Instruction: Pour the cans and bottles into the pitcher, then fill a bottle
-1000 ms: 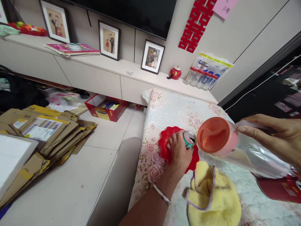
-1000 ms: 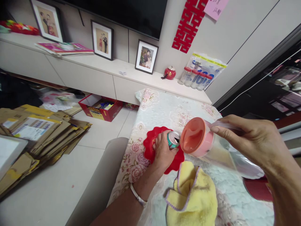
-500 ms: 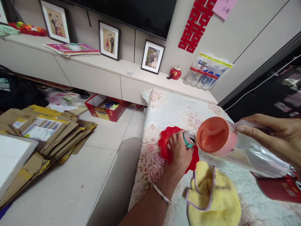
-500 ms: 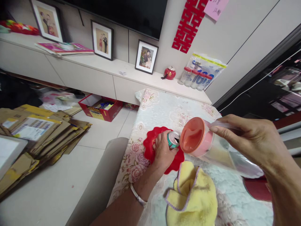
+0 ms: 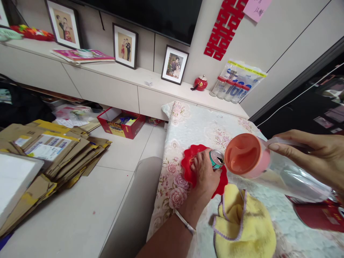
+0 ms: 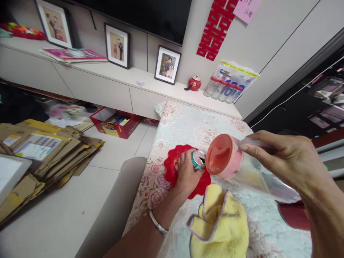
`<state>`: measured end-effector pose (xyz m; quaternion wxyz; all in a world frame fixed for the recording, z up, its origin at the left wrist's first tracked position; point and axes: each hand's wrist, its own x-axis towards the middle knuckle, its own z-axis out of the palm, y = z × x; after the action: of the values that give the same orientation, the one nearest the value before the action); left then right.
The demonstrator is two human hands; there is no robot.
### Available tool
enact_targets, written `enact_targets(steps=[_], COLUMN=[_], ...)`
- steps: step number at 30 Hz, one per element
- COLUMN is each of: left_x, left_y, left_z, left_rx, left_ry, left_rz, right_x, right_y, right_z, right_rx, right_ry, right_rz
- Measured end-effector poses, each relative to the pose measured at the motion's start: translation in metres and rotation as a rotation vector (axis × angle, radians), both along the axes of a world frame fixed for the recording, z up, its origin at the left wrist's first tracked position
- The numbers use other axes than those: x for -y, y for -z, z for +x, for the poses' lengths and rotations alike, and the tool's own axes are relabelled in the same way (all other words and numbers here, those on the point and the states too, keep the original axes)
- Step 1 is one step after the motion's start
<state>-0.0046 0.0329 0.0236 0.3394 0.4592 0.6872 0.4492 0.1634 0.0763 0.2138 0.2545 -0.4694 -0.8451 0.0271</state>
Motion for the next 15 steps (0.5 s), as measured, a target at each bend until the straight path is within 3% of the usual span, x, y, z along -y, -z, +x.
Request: enact_targets(steps=[15], left_x=[-0.0002], left_y=[0.0005], left_z=[0.0002], left_rx=[-0.007], left_ry=[0.001], left_rz=[0.014], right_x=[0.0015], right_y=[-0.0031], right_z=[-0.0048], right_rx=[0.022], right_ry=[-0.005], right_rz=[-0.025])
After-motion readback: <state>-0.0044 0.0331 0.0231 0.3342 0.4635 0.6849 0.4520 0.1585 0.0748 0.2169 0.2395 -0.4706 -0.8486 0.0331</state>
